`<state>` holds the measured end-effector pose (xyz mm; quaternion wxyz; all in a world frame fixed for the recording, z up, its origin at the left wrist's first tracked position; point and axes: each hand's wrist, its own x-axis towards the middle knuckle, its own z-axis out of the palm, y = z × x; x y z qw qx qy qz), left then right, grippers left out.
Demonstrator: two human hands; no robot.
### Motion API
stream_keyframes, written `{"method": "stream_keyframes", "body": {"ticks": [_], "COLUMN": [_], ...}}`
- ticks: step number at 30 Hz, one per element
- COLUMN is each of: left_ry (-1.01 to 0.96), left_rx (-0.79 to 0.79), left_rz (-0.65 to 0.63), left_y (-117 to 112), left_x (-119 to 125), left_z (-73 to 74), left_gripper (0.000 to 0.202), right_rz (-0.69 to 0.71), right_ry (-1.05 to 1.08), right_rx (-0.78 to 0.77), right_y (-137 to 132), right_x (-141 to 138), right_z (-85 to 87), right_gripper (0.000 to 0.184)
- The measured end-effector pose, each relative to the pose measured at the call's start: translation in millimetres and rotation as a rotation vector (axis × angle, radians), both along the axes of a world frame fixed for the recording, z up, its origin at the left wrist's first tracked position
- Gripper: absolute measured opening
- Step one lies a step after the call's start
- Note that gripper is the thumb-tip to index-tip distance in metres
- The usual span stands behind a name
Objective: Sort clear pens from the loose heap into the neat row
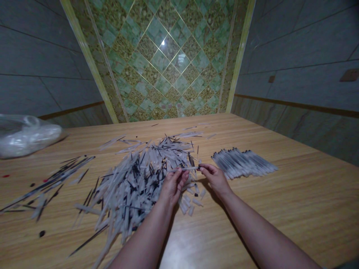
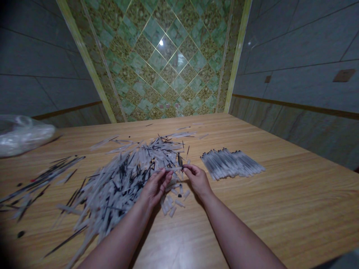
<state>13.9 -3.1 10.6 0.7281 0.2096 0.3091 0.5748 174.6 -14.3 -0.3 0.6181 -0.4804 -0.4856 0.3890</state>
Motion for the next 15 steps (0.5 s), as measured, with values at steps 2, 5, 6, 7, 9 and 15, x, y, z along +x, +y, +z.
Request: {"method": "stream_keyframes", "body": {"ticks": [2,5,6,7,9,15], "left_ry": [0.010,0.018,0.016,0.013,0.006,0.015], "left_rx": [-0.002,0.001,0.006,0.011,0.021,0.030], "left_rz": [0.000,0.017,0.021,0.022,0.015,-0.021], "left_y": [-0.2,-0.2,-0.3,-0.4,-1.0,-3.8], "left_x": [0.4,1.1,1.3,1.6,2.1,4.0], "left_z": [0.6,0.7,0.4,0.0,-1.0,-1.8], "left_gripper": [0.011,0.011,0.011,0.011,0.013,0.016], "right_rz": [-0.008,-0.019,-0.024,-0.028,-0.043,-0.043], "right_ry": [-0.050,-0.140,-0.165,-0.187,-0.222,-0.361], "right_rx": [0.025,0.052,0.057,0.060,0.059,0.008], "right_y": [-0.4,-2.1,-2.7,-3.3,-4.1,-3.4], "right_x": [0.6,1.3,1.4,1.4,1.3,1.6], "right_z": [-0.3,1.4,2.3,3.2,4.5,-1.3], "right_gripper": [0.027,0.026,0.027,0.027,0.028,0.043]}}
